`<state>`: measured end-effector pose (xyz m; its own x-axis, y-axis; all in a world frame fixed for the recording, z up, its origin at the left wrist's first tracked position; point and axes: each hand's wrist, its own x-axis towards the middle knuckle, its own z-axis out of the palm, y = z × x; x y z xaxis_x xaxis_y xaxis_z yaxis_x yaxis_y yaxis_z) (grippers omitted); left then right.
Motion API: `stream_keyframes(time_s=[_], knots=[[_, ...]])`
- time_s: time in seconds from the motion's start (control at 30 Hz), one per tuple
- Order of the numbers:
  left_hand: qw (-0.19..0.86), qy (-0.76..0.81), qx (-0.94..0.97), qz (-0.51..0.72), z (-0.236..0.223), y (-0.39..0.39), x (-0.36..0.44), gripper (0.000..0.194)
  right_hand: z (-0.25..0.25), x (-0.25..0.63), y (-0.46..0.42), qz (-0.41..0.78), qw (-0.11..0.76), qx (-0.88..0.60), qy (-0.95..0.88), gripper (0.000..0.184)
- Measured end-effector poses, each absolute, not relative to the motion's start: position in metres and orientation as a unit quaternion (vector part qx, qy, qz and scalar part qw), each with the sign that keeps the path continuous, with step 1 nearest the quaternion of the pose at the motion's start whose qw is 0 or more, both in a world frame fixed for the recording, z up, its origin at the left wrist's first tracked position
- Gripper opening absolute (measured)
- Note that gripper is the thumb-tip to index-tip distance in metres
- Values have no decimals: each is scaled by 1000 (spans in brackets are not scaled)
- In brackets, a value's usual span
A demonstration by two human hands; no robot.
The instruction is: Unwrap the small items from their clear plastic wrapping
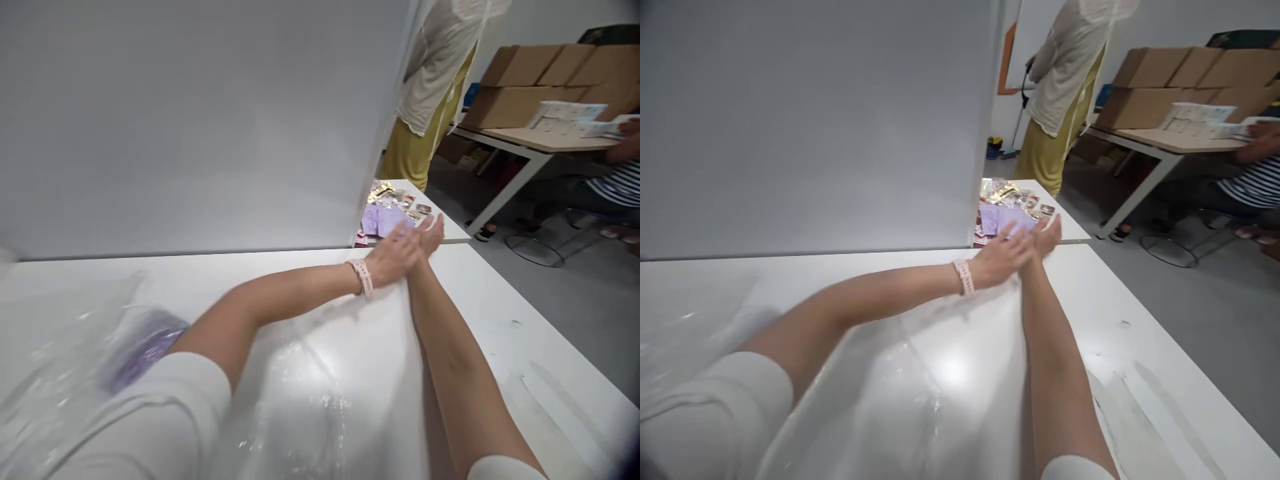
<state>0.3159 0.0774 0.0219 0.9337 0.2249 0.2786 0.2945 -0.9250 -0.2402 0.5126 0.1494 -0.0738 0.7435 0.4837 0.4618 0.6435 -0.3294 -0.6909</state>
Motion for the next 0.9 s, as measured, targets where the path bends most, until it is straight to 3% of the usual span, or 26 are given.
stream_keyframes(time_s=[0.1, 0.17, 0.3, 0.4, 0.5, 0.6, 0.73, 0.83, 0.9], knots=[[117, -53, -986, -110, 61, -1, 226, 31, -64, 495, 133, -108, 516, -808, -264, 71], [20, -45, -995, -91, 88, -46, 152, 26, -59, 482, 120, -122, 540, -794, -251, 70], [-132, -289, -943, -96, 127, -104, 4, 32, -64, 455, 86, -198, 583, -731, -295, 69], [-88, -509, -846, -133, 124, -139, -91, 44, -72, 422, 46, -234, 586, -669, -394, 61], [-24, -634, -749, -190, 97, -186, -149, 48, -63, 368, -10, -194, 570, -612, -512, 55], [-74, -655, -722, -212, 66, -224, -157, 43, -38, 299, -65, -78, 512, -547, -658, 46], [-190, -597, -760, -174, 41, -233, -128, 47, -16, 208, -109, 86, 297, -513, -801, 40], [-256, -566, -768, -153, 29, -232, -112, 72, -22, 164, -132, 131, 177, -569, -793, 63], [-304, -541, -766, -167, 20, -237, -107, 94, -29, 149, -152, 166, 191, -591, -766, 57]])
